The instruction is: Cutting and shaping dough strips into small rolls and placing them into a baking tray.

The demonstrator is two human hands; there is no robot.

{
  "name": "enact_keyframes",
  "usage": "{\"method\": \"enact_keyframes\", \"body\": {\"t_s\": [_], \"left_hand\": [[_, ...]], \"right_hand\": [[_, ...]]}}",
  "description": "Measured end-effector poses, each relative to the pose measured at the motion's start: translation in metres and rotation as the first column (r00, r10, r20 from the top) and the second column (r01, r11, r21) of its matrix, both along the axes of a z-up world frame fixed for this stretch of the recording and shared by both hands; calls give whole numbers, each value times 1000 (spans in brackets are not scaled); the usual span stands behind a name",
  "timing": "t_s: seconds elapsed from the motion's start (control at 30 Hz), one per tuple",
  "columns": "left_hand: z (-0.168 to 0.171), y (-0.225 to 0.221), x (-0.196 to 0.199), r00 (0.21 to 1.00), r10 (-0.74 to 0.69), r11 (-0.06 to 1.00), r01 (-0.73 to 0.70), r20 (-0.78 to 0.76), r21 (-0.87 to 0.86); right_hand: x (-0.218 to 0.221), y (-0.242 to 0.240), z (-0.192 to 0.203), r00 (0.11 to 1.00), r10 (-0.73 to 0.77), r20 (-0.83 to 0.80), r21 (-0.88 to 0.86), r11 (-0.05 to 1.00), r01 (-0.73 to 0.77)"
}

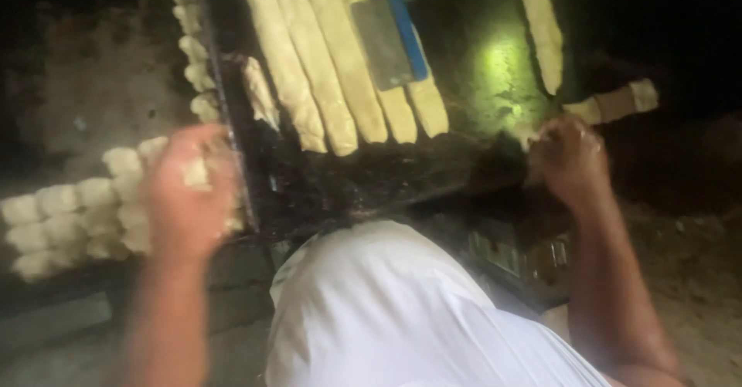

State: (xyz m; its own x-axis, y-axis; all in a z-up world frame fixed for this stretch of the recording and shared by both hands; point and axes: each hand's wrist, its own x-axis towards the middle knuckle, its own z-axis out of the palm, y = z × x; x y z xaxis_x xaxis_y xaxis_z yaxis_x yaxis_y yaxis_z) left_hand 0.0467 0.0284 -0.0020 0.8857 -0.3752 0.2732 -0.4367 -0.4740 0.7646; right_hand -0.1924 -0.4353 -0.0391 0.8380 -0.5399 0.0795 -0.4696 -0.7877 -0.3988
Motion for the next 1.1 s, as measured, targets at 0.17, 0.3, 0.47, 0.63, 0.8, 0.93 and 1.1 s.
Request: {"method": "enact_keyframes", "body": {"t_s": [0.17,0.3,0.47,0.63,0.8,0.93,1.1], "left_hand": [[1,-81,-62,727,-484,852,264,-486,-453],[-32,-102,-77,480,-610,784,247,-631,-570],[-5,-66,-52,512,-579,742,9,-635,-670],[2,-46,-44,416,-547,787,-38,-726,-615],[22,-32,-43,914,-304,908,192,-271,-372],[33,-29,-40,840,-428,863,270,-333,-427],[28,-27,-36,847,-502,742,320,-172,-589]], "right_hand": [[49,97,44,988,155,-26,543,831,-116],[86,153,43,949,270,161,785,548,-289],[110,215,55,737,507,446,125,780,-613],[114,232,39,591,641,489,-233,749,-620],[127,225,38,589,583,560,-33,726,-687],[132,236,56,780,248,575,534,608,-587],[134,211,52,929,125,347,920,149,-364]]}}
